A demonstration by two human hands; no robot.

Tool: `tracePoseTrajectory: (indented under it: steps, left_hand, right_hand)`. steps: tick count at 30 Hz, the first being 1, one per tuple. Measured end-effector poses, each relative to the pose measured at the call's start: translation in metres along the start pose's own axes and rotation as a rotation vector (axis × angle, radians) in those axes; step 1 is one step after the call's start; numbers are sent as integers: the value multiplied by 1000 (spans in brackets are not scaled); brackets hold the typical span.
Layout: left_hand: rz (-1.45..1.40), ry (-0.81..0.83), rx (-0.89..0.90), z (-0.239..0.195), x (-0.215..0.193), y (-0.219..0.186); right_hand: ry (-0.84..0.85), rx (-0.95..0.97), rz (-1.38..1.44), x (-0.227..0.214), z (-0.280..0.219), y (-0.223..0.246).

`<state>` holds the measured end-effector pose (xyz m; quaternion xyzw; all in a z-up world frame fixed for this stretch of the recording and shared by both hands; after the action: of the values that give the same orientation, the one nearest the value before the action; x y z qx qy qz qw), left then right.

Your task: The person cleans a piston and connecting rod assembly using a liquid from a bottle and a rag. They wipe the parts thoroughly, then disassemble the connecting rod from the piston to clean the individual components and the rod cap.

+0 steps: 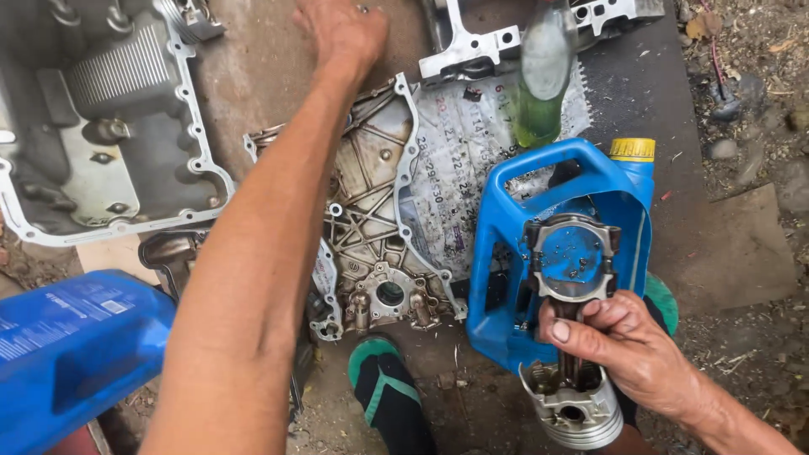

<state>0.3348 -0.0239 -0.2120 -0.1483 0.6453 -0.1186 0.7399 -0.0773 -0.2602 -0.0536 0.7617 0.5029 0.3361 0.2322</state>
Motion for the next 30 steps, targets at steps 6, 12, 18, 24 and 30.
tracePoseTrajectory:
  steps: [6, 12, 18, 24, 30]
  left_hand:
    - [123, 256, -157, -26, -61, -36]
    - [-601, 19, 469, -126, -216, -75]
    - [-1372, 623, -484, -262, -218, -83]
    - [-2040, 723, -1147, -308, -201, -87]
    - [-2282, 756, -1373, -332, -181, -71]
  right_hand:
    - [-11, -11, 10, -6, -10, 2]
    - [89, 159, 480, 17, -18, 21]
    - [212, 358, 631, 42, -13, 9]
    - [169, 455, 658, 83, -10, 10]
    - [-203, 549, 166, 96, -10, 7]
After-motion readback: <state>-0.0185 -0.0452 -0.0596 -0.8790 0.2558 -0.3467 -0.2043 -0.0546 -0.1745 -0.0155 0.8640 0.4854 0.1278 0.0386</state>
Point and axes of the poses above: each hand's wrist, its own z-axis towards the middle knuckle, its own x-axis out of the palm, y = z × x, the point moved 2 cm from there along z, towards the middle knuckle, and after that the axes turned 13 degrees about -y, right-handed, at the moved point
